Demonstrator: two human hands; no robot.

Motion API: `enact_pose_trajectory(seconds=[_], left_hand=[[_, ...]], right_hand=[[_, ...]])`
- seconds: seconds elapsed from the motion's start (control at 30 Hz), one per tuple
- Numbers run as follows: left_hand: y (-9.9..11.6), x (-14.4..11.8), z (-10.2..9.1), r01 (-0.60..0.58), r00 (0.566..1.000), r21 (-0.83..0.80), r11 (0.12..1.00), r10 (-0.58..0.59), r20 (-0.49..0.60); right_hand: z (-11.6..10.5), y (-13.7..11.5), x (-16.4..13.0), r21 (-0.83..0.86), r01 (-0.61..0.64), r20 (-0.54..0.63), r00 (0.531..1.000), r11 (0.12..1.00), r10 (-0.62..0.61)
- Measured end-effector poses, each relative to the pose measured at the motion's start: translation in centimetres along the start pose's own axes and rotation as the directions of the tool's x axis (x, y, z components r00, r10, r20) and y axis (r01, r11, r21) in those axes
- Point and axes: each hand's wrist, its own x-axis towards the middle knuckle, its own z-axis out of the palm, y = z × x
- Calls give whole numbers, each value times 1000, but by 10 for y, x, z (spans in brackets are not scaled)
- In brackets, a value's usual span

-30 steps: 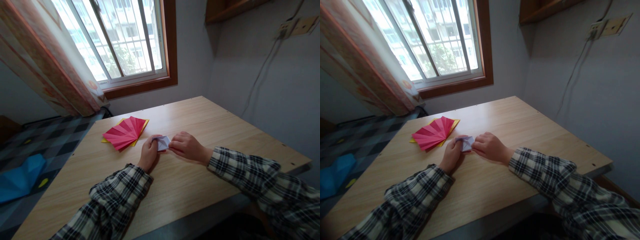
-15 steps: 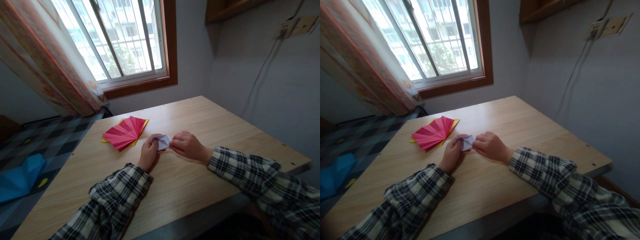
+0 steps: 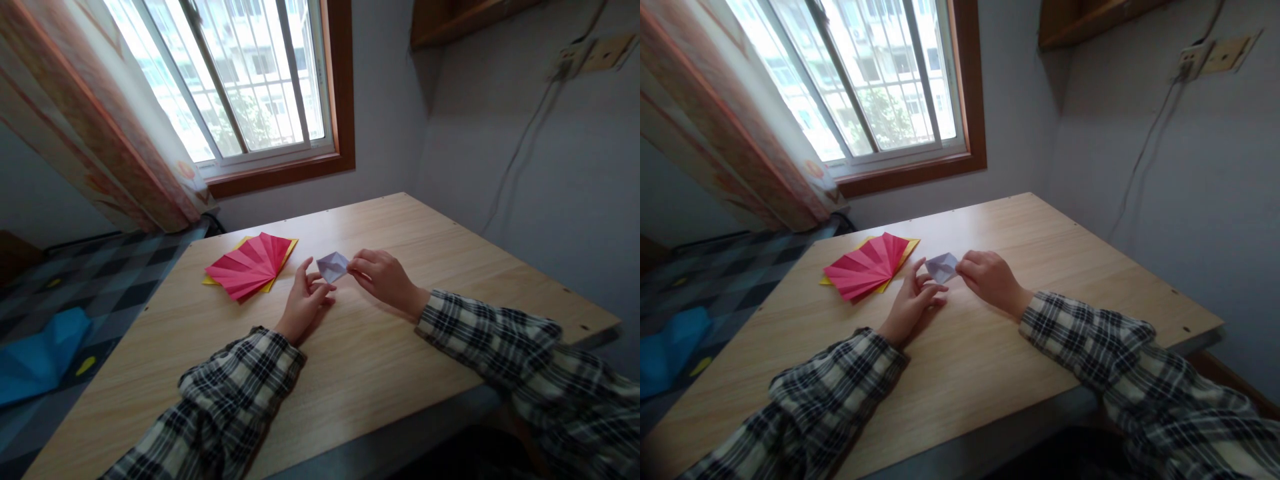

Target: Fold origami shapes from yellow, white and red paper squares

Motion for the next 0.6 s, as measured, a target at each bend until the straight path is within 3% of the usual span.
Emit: enact_pose_trajectory(seconds=[0.13,0.33,0.47,0.6], left_hand=[[-1,1,0,1,1000,-9,1000,-1,-29],[0,1,-1,-8,1000,2,1000,8,-18],[1,0,-1,-22,999,4,1000,22,-34],[2,-1,0,-13,999,5,1000,13,-41]], right_hand=[[-1,19,2,-41,-77,-20,997,996,76],[-1,67,-2,-115,-224,-76,973,968,217],[1,99,-9,-176,-339,-114,939,924,324],[4,124,-14,-265,-422,-63,905,867,421]])
